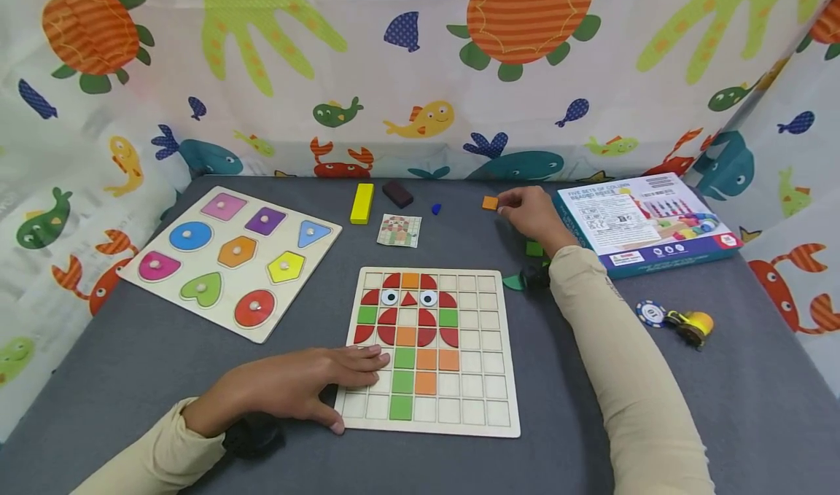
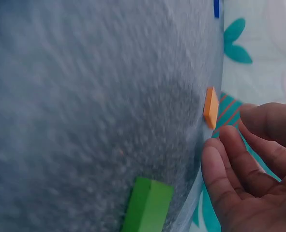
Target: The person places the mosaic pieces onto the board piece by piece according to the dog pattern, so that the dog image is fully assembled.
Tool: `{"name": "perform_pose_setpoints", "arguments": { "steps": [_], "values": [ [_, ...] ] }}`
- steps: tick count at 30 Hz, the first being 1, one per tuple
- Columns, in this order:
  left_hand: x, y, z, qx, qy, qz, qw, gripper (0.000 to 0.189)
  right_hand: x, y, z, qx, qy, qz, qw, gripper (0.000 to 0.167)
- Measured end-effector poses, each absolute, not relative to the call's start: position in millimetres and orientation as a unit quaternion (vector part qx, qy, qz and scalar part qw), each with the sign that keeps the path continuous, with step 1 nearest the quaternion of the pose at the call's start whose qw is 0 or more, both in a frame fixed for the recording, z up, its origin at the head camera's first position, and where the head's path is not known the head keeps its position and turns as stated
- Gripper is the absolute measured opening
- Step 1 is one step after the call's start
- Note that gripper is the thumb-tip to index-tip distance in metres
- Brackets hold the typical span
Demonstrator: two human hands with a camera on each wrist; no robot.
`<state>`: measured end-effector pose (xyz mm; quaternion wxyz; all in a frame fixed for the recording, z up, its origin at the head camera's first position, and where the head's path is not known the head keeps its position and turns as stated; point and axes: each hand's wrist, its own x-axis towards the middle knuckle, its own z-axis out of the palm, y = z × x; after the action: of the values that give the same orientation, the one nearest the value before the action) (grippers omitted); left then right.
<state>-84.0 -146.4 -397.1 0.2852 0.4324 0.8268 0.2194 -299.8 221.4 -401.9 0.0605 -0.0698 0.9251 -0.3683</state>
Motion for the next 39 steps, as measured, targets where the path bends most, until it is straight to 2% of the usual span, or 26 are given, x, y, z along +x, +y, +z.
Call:
{"name": "perform_pose_setpoints", "arguments": {
  "steps": [11, 23, 33, 39],
  "values": [
    [-84, -147, -398, 0.431, 0.824, 0.229, 0.288, 0.077, -319, 210, -405, -0.046, 0.93, -0.36, 0.06, 0.032],
    [-85, -147, -397, 0.431, 0.822, 0.229, 0.294, 0.076, -323, 193, -393, -0.056, 0.95, -0.275, 0.134, 0.042],
    [-85, -149, -397, 0.431, 0.822, 0.231, 0.293, 0.076, -315, 196, -396, -0.086, 0.943, -0.3, 0.117, 0.024],
    [-86, -148, -398, 0.43, 0.82, 0.236, 0.296, 0.076, -304, 195, -390, -0.113, 0.945, -0.288, 0.108, 0.02]
  ]
}}
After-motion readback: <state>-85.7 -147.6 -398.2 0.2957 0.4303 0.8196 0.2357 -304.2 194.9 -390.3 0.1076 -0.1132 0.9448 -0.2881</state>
